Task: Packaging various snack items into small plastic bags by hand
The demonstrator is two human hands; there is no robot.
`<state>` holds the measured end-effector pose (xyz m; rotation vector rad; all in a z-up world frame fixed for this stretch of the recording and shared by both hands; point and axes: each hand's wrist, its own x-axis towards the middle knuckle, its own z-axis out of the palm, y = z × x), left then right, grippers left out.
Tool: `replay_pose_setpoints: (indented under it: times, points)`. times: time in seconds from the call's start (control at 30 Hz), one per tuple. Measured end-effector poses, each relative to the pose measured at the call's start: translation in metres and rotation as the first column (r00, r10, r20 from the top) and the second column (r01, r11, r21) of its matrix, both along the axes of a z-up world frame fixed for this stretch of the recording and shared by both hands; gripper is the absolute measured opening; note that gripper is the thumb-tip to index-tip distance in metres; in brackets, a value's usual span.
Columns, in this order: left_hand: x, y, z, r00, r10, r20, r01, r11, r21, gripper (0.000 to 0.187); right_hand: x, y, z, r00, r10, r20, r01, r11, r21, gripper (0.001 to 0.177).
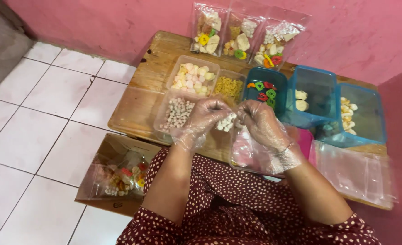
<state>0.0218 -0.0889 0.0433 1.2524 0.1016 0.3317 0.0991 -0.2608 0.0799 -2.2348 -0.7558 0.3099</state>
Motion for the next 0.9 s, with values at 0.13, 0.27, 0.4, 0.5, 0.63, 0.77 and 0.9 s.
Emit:
replay_pose_setpoints:
  times: [0.13,0.27,0.4,0.5,0.63,0.77,0.9]
  points:
    - [0.013,-0.014,-0.010,0.999,0.035,-0.016,-0.034,0.998,0.059,0.019,0.000,-0.014,0.007,0.994,0.100,-0.037,-0.090,0.975,0.203,0.011]
    - [0.023,-0.026,-0.013,0.997,0.075,-0.033,-0.074,0.996,0.039,0.020,0.013,-0.024,-0.010,0.994,0.105,0.012,-0.104,0.949,0.299,0.010]
    - [0.034,-0.026,-0.026,0.998,0.049,-0.032,-0.045,0.993,0.107,0.021,0.026,-0.034,-0.024,0.998,0.064,-0.014,-0.054,0.930,0.364,0.009]
    - [0.029,-0.027,-0.022,0.999,0.037,-0.014,-0.035,0.993,0.110,0.020,0.027,-0.038,-0.021,0.996,0.073,-0.052,-0.046,0.912,0.408,0.005]
    - [0.026,-0.032,-0.021,1.000,0.016,-0.001,-0.016,0.995,0.098,0.018,0.022,-0.039,-0.025,0.993,0.085,-0.077,-0.046,0.907,0.419,0.005]
    - [0.016,-0.039,-0.008,1.000,-0.006,0.005,0.005,0.988,0.156,0.019,0.018,-0.038,-0.011,0.990,0.103,-0.095,-0.055,0.911,0.409,0.013]
    - [0.035,-0.031,-0.037,0.999,-0.042,0.027,0.040,0.996,0.079,0.017,0.025,-0.035,-0.023,0.988,0.103,-0.119,-0.059,0.943,0.327,0.009]
